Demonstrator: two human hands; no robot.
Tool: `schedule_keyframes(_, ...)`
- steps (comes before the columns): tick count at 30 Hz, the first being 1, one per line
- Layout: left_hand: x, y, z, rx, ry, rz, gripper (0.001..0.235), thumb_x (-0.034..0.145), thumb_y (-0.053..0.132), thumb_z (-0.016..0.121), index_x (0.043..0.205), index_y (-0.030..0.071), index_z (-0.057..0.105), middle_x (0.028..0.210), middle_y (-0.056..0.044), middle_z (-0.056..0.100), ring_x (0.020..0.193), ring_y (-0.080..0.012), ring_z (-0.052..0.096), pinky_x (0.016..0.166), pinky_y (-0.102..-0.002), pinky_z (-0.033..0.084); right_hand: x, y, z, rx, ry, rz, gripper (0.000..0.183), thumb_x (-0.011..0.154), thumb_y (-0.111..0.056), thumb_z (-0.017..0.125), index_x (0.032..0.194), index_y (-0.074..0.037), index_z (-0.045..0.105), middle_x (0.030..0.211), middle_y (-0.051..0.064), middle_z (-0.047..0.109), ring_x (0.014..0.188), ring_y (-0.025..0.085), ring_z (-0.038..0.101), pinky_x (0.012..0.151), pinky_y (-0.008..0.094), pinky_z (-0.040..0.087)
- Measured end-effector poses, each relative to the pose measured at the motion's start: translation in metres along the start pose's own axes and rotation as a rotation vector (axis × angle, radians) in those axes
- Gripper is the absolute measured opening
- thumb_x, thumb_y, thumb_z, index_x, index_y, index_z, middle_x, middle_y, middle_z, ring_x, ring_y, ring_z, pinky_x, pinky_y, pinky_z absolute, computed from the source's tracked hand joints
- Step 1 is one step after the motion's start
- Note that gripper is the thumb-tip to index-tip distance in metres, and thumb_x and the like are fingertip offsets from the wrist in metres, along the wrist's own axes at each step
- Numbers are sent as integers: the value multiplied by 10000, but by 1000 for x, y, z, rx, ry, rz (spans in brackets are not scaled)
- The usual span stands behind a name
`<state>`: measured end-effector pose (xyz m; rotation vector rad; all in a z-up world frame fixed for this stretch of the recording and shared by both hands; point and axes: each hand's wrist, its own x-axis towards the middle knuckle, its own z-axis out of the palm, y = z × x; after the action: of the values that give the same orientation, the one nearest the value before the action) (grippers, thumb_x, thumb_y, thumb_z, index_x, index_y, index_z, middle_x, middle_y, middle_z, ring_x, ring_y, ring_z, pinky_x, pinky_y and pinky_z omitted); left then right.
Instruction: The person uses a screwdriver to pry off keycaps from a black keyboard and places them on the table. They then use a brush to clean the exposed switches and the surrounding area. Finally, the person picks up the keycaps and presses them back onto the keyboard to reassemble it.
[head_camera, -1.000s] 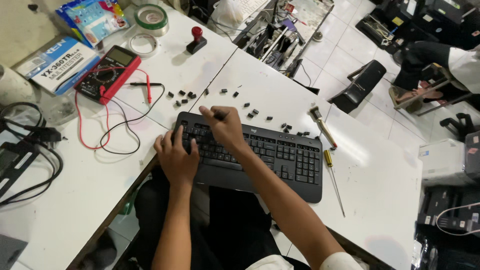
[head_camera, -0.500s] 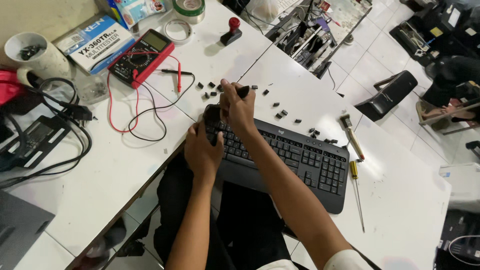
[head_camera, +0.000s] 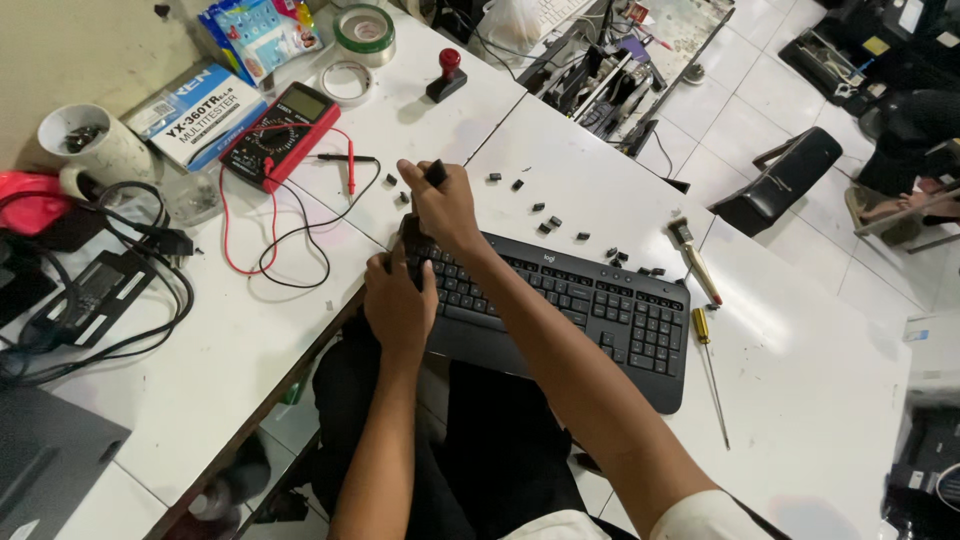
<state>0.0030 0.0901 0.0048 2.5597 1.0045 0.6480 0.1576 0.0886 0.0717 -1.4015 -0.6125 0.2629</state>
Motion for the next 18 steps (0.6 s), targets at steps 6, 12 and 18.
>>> schedule_keyframes(6, 1, -13, 17, -62, -15, -25, 575, 1029, 442, 730, 1508, 136, 644, 1306, -134, 603, 1191, -321, 698, 825, -460, 663, -34, -48, -63, -35, 24, -5, 570, 1043, -111, 671, 498, -116, 502, 376, 32, 458, 306, 127, 476, 387, 229, 334)
schedule_keyframes(12, 1, -16, 19, -98, -33, -46, 603, 1001, 468, 750, 1522, 178, 658, 1315, -125, 617, 1221, -350, 688, 884, -501, 641, -92, -56, -180, -161, 59, 23, 596, 1094, -182, 675, 519, -125, 531, 414, 32, 466, 333, 100, 447, 398, 238, 347)
schedule_keyframes(18, -2, -11, 8, -65, -84, -64, 597, 1053, 497, 715, 1563, 196, 636, 1336, -109, 612, 1231, -333, 684, 893, -516, 639, -133, -90, -271, -85, 203, 143, 537, 1078, -109, 664, 569, -87, 493, 468, 79, 388, 340, 157, 434, 329, 279, 344)
